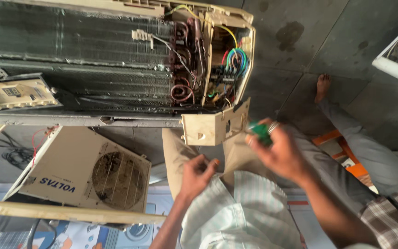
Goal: The person disassembles a split air conditioner indoor unit lying on the floor. They use a screwdriver to remove the plastic front cover and side panels, set the covers aside, unscrew components from the electrical end of the unit, and work on the internal parts with the screwdriver.
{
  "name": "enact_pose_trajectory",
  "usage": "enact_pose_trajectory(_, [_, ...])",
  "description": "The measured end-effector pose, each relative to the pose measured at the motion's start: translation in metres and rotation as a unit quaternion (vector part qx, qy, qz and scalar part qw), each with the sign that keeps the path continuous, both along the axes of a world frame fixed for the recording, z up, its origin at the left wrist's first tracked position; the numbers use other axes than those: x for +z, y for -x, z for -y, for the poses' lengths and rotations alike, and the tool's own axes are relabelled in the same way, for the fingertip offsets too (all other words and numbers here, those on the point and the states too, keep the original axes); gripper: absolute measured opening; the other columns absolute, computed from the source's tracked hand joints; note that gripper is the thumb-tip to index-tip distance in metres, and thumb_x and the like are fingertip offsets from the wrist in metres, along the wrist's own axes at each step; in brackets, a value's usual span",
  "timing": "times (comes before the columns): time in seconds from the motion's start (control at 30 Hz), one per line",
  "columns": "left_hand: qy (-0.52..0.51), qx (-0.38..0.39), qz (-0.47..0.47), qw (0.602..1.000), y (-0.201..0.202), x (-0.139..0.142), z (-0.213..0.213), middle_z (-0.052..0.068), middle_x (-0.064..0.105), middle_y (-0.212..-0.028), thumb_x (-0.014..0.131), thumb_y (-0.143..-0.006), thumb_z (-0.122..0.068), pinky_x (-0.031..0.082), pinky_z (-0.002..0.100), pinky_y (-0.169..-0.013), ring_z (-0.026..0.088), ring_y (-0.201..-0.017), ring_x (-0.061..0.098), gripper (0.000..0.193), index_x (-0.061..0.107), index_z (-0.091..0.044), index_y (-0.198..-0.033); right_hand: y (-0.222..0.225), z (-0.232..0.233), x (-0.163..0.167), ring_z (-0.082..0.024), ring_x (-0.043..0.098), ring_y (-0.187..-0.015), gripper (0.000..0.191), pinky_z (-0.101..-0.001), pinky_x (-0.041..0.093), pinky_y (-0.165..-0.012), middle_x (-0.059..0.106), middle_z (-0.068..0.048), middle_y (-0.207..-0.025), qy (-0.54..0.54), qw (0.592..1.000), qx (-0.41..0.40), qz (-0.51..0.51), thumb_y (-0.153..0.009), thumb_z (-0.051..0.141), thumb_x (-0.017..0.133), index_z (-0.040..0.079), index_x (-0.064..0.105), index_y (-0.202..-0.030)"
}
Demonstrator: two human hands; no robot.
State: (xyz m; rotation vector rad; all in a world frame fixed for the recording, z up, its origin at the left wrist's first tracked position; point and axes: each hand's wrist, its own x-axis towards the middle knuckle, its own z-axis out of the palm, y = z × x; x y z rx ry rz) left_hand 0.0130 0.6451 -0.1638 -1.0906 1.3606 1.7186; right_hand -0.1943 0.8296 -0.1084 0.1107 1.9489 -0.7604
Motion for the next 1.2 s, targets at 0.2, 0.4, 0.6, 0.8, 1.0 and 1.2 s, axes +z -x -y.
enact_pose_trajectory(0.2, [-0.121,0.116,-0.158,0.973,0.032,0.018,-0.006,0.008,0.065,-0.112,0.059,-0.106,-0.026,0.056,0.03,-0.087,0.011,-0.102,0.063,0.035,0.053,0.0,-0.129,-0.056,0.036,0.01,-0.01,0.069,-0.104,0.031,-0.0279,0.056,-0.09,0.073,-0.004,-0.112,0.201,0.92,-0.294,0.164,-0.097,0.015,0.059,0.006,0.064,-0.126])
enact_pose_trajectory(0.4, [-0.127,0.1,-0.063,0.985,0.046,0.018,0.016,0.002,0.058,-0.08,0.046,-0.112,-0.024,0.051,0.025,-0.062,0.008,-0.069,0.056,0.028,0.056,-0.001,-0.124,-0.032,0.055,-0.054,-0.02,0.066,-0.095,0.014,-0.0321,0.053,-0.081,0.069,-0.013,-0.112,0.042,0.919,-0.075,-0.384,-0.098,0.005,0.072,-0.001,0.063,-0.107])
enact_pose_trajectory(0.6, [-0.117,0.109,-0.111,0.981,0.051,0.008,0.05,-0.002,0.049,-0.076,0.046,-0.112,-0.022,0.035,0.022,-0.054,0.004,-0.062,0.04,0.028,0.048,-0.001,-0.13,-0.088,0.032,-0.089,-0.026,0.046,-0.075,0.016,-0.037,0.041,-0.065,0.053,-0.019,-0.09,-0.1,0.912,-0.304,-0.257,-0.104,0.003,0.065,-0.001,0.055,-0.116])
enact_pose_trajectory(0.8, [-0.084,0.061,-0.146,0.984,0.057,0.003,0.086,-0.003,0.049,-0.079,0.047,-0.112,-0.021,0.036,0.022,-0.057,0.004,-0.067,0.041,0.029,0.049,0.001,-0.132,-0.212,0.053,-0.064,-0.038,0.063,-0.098,0.025,-0.0532,0.052,-0.084,0.064,-0.015,-0.105,-0.068,0.952,0.077,-0.289,-0.086,0.016,0.072,0.004,0.056,-0.101])
enact_pose_trajectory(1.0, [-0.061,0.023,-0.138,0.988,0.064,-0.002,0.102,-0.002,0.052,-0.08,0.049,-0.111,-0.02,0.035,0.022,-0.057,0.003,-0.068,0.04,0.03,0.049,0.002,-0.133,-0.249,0.1,-0.07,-0.051,0.054,-0.117,0.047,-0.0602,0.051,-0.086,0.058,-0.016,-0.134,-0.2,0.966,0.082,-0.146,-0.072,0.036,0.081,0.016,0.07,-0.114])
enact_pose_trajectory(1.2, [-0.083,0.007,-0.109,0.991,0.073,-0.004,0.103,-0.002,0.051,-0.075,0.052,-0.109,-0.018,0.032,0.023,-0.053,0.003,-0.064,0.038,0.029,0.051,0.001,-0.131,-0.25,0.13,-0.09,-0.043,0.05,-0.128,0.051,-0.0635,0.05,-0.09,0.056,-0.011,-0.132,-0.264,0.961,0.084,0.001,-0.075,0.042,0.08,0.016,0.066,-0.117])
